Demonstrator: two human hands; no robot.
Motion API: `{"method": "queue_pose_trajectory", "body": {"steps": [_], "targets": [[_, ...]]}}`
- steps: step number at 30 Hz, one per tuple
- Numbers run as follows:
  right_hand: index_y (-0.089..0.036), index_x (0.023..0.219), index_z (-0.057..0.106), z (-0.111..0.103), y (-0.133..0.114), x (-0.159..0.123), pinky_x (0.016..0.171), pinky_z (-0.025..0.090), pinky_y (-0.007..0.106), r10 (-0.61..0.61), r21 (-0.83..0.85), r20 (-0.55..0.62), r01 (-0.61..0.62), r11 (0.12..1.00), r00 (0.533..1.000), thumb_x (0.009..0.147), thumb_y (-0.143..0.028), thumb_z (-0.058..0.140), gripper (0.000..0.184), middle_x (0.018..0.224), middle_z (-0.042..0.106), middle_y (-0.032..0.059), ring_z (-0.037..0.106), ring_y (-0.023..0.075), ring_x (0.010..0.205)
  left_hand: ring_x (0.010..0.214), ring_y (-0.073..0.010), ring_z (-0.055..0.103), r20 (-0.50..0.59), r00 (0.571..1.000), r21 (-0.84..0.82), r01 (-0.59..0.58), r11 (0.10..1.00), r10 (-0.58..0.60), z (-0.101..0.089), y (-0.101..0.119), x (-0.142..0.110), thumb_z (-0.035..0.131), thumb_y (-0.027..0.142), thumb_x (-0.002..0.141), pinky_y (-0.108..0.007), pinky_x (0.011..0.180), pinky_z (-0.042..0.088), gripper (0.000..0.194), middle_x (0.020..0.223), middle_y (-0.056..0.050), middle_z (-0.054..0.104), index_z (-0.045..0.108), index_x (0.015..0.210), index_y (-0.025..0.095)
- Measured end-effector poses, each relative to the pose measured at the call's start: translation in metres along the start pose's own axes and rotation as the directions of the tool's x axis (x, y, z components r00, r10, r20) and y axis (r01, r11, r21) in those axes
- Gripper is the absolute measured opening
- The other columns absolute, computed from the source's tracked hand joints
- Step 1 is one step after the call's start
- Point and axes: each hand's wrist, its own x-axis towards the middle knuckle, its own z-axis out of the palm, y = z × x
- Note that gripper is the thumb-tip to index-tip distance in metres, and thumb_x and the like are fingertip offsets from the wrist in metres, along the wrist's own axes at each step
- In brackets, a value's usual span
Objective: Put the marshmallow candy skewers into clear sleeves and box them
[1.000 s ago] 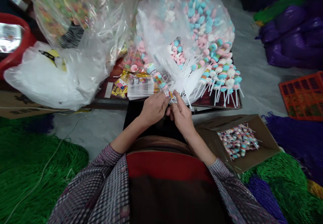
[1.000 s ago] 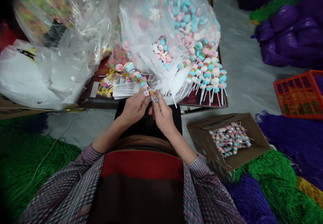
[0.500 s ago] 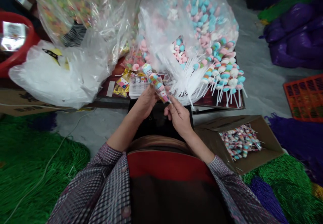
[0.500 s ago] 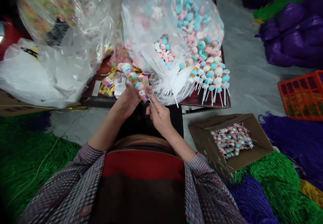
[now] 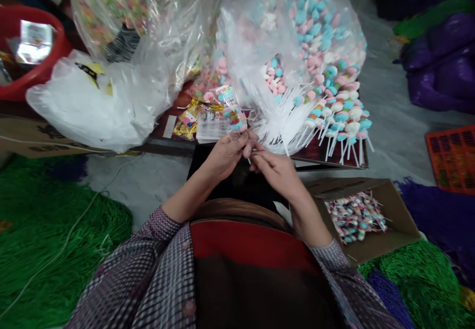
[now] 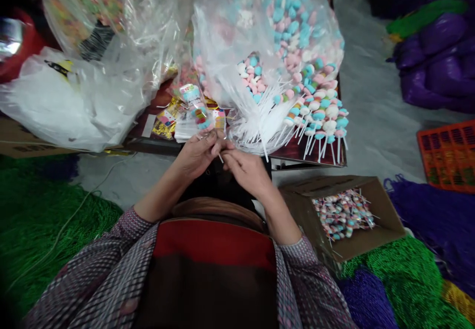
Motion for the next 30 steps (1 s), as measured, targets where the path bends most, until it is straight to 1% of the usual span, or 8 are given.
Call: {"method": "queue_pose_trajectory", "body": {"steps": [4,9,11,13,16,19,25,30], "targets": [[-0.028,0.115,0.070,-0.031,-0.006,0.005,0.091,0.058,0.039,-0.003,0.235,-0.195,0.050,0.971,0.981,0.084,-0.058,0.072,0.043,0.106,0.077,0.0057,0.073,0.0208,0.095,0.049,-0.0107,0.059,0.242,0.945,-0.060,0.240,0.969,-0.219,0.013,0.003,-0.012,0.085,0.043,0.077,-0.033,0.073,0.063,0.034,0.046,0.009,0.042,0.065,0.076,0.015],[-0.028,0.119,0.065,-0.019,-0.013,0.006,0.085,0.063,0.051,-0.073,0.610,0.197,-0.065,0.790,0.978,0.066,-0.075,0.075,0.071,0.090,0.076,0.0063,0.074,0.0255,0.079,0.037,-0.0066,0.038,0.602,0.629,0.007,0.611,0.791,-0.491,0.034,-0.017,-0.027,0.084,0.061,0.068,-0.030,0.049,0.055,0.053,0.047,0.011,0.034,0.052,0.069,0.019],[-0.028,0.113,0.065,-0.006,-0.012,0.006,0.089,0.063,0.052,-0.079,0.632,0.155,-0.037,0.774,0.985,0.072,-0.066,0.075,0.057,0.070,0.068,-0.0005,0.071,0.0224,0.070,0.038,-0.0063,0.037,0.556,0.671,0.078,0.545,0.835,-0.490,0.031,-0.022,-0.025,0.081,0.068,0.068,-0.029,0.050,0.055,0.058,0.048,0.011,0.032,0.048,0.065,0.020],[-0.029,0.110,0.064,0.006,-0.008,0.008,0.093,0.061,0.049,-0.029,0.594,-0.030,0.042,0.804,0.999,0.079,-0.057,0.075,0.044,0.064,0.061,-0.0043,0.070,0.0199,0.070,0.042,-0.0073,0.040,0.375,0.823,0.234,0.362,0.902,-0.427,0.023,-0.023,-0.020,0.073,0.073,0.073,-0.029,0.054,0.055,0.059,0.049,0.010,0.035,0.047,0.064,0.021],[-0.031,0.107,0.062,0.018,0.003,0.013,0.094,0.060,0.041,0.024,0.479,-0.325,0.143,0.866,0.945,0.081,-0.045,0.078,0.033,0.077,0.067,-0.0036,0.072,0.0177,0.082,0.065,-0.0150,0.062,0.090,0.993,0.630,0.000,0.776,-0.073,0.009,-0.024,-0.011,0.059,0.068,0.087,-0.031,0.072,0.057,0.049,0.064,0.000,0.059,0.063,0.083,0.020],[-0.032,0.106,0.063,0.014,0.005,0.016,0.088,0.061,0.035,0.007,0.391,-0.407,0.167,0.905,0.913,0.083,-0.041,0.078,0.029,0.090,0.072,-0.0029,0.073,0.0160,0.086,0.076,-0.0178,0.066,0.044,0.992,0.735,-0.110,0.669,0.114,0.003,-0.025,-0.008,0.054,0.061,0.094,-0.031,0.076,0.056,0.044,0.075,-0.003,0.065,0.066,0.105,0.020],[-0.026,0.106,0.071,-0.016,-0.015,0.025,0.068,0.063,0.034,0.007,0.448,-0.022,0.003,0.894,1.000,0.074,-0.049,0.085,0.042,0.095,0.076,0.0023,0.071,0.0175,0.075,0.038,-0.0050,0.026,0.331,0.897,0.217,0.231,0.948,-0.294,0.001,-0.013,-0.011,0.065,0.069,0.083,-0.024,0.044,0.042,0.051,0.053,0.013,0.027,0.051,0.083,0.020],[-0.026,0.097,0.072,0.016,-0.008,0.057,0.086,0.062,0.036,-0.037,0.320,-0.301,0.138,0.937,0.953,0.072,-0.052,0.086,0.039,0.093,0.076,0.0000,0.072,0.0178,0.087,0.050,-0.0082,0.039,-0.051,0.980,0.685,-0.107,0.721,0.193,-0.015,-0.005,-0.010,0.058,0.052,0.095,-0.024,0.054,0.038,0.036,0.058,0.007,0.042,0.050,0.079,0.021]]}}
